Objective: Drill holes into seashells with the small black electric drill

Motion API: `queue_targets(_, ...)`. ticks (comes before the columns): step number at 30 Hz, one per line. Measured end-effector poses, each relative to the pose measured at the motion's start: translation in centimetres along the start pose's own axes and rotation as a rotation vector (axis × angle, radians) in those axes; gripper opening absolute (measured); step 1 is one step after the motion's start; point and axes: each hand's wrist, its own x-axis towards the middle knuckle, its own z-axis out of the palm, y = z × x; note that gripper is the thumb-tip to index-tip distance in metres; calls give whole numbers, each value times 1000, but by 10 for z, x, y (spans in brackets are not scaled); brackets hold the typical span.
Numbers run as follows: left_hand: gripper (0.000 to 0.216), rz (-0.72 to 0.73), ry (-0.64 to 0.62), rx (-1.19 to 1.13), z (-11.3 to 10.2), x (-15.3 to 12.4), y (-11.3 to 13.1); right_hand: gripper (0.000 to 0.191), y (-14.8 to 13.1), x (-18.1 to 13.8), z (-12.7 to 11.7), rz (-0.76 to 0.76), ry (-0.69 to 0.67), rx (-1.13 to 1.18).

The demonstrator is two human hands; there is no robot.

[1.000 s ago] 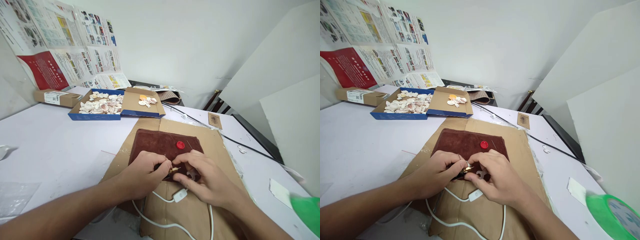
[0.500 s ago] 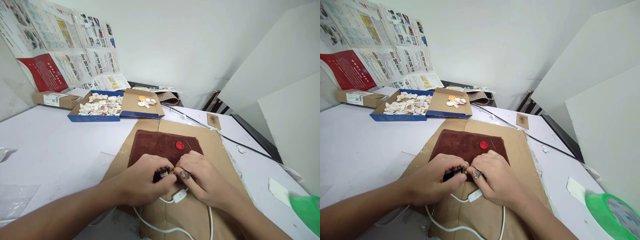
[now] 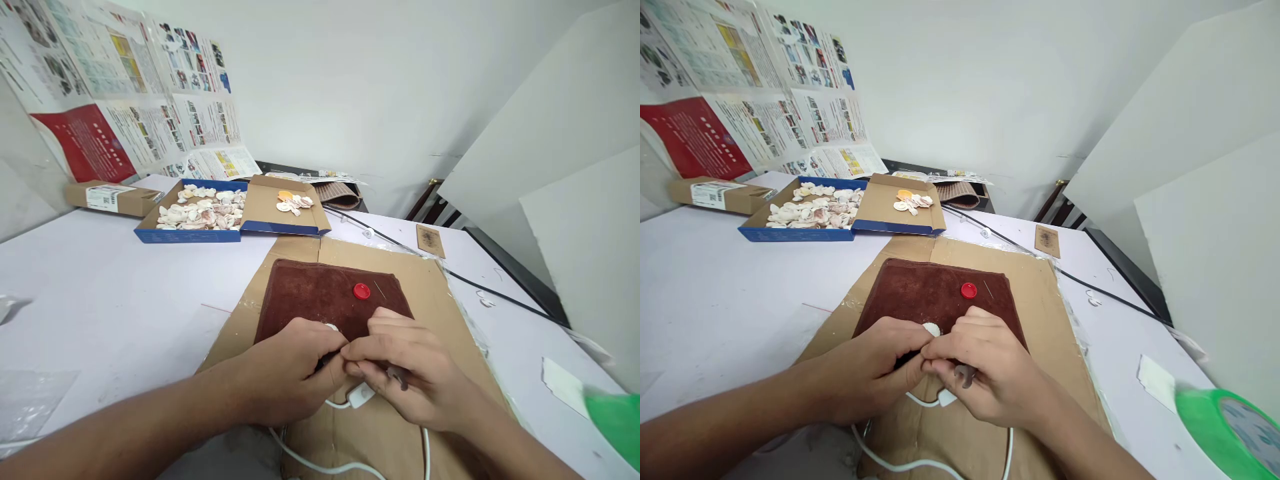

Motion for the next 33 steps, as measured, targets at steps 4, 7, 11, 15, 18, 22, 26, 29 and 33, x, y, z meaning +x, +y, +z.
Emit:
queue_targets(4, 24, -22, 8, 18, 1, -1, 1, 14, 2, 0, 5, -2, 44, -50)
queue_targets(7, 11, -95, 45, -4, 0, -2, 3, 11, -1, 1, 4, 35, 52, -83)
queue_targets(11, 16, -200, 61, -34, -1, -3, 3, 12, -6, 4, 5, 264, 85, -43)
queue_targets(15, 24, -197, 74, 3, 0, -1, 0, 8, -9, 6, 1, 486, 131, -17)
queue_targets(18, 29, -162, 98, 39, 0, 0, -1, 6, -8, 7, -9, 554, -19, -9)
queue_targets(22, 29, -129, 109, 55, 0, 0, 0, 12, -5, 7, -16, 460, -214, -40)
queue_targets(26, 29, -139, 122, 78, -2, 1, 3, 27, -5, 5, -15, 415, -222, -123)
queue_targets(29, 29, -130, 121, 82, -2, 1, 3, 6, -6, 3, -16, 402, -206, -123)
queue_targets(33, 28, -150, 89, 101, 0, 1, 0, 5, -7, 2, -19, 410, -252, -109)
